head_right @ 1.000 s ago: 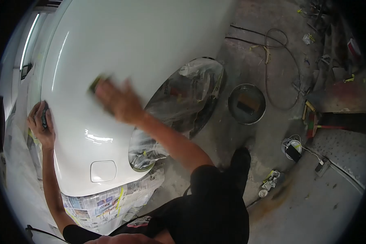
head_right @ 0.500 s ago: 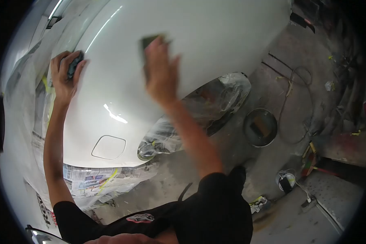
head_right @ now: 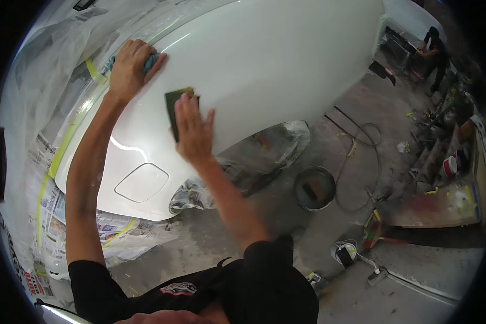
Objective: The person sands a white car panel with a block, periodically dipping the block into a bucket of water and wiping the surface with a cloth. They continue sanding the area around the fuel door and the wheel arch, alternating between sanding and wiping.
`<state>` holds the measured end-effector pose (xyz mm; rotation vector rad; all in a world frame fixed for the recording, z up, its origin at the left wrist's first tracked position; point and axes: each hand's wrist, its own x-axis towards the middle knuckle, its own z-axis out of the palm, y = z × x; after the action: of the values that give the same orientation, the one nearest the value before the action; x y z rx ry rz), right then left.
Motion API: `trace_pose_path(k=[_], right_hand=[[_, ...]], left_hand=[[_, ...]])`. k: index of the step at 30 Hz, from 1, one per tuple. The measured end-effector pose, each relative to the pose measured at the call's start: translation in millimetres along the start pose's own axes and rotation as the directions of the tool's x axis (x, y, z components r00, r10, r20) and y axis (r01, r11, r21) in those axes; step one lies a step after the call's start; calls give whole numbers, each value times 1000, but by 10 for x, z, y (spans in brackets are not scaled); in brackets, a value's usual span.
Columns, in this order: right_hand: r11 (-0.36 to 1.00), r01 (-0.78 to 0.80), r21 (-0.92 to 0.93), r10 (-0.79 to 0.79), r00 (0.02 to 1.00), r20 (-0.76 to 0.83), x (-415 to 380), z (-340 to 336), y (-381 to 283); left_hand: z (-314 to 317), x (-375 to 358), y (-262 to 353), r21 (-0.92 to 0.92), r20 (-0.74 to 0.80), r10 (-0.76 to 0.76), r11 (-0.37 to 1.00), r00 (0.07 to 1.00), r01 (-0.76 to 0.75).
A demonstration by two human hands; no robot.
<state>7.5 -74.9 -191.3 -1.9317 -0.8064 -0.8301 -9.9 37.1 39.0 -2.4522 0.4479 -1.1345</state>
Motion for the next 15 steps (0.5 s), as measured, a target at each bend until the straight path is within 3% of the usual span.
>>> trace_pose_path(k=[1,2,3,5,8,10,12,13,15], right_hand=[[999,21,50,-20,1000,-20,22,-9,116],[992,-121,37,124,983,-132,362,-70,399],[911,-339,236,383,908,-172,716,-186,744],[635,-660,401,751,649,-123,1243,-414,1279],[912,-408,47,405,871,-278,994,-29,768],[992,-122,11,123,991,-59,434,-52,-27],[976,163,145,-171,984,43,-8,48,-237],[973,196,118,-195,981,-15,146,-32,-100],[997,54,58,-42,982,-183,777,-150,355]], left_hand=[[4,6,-8,-7,-10,-6,1000,1000,6],[7,-5,-10,-15,-10,-13,1000,1000,13],[13,-10,-15,-21,-10,-17,1000,1000,17],[34,1,-30,-1,-42,-21,1000,999,21],[65,-28,-26,41,-64,-46,998,997,49],[65,-41,-12,79,-80,-76,993,994,82],[49,-50,18,107,-92,-98,988,991,108],[56,-30,11,106,-103,-94,989,990,105],[69,-48,-3,109,-115,-91,989,989,103]])
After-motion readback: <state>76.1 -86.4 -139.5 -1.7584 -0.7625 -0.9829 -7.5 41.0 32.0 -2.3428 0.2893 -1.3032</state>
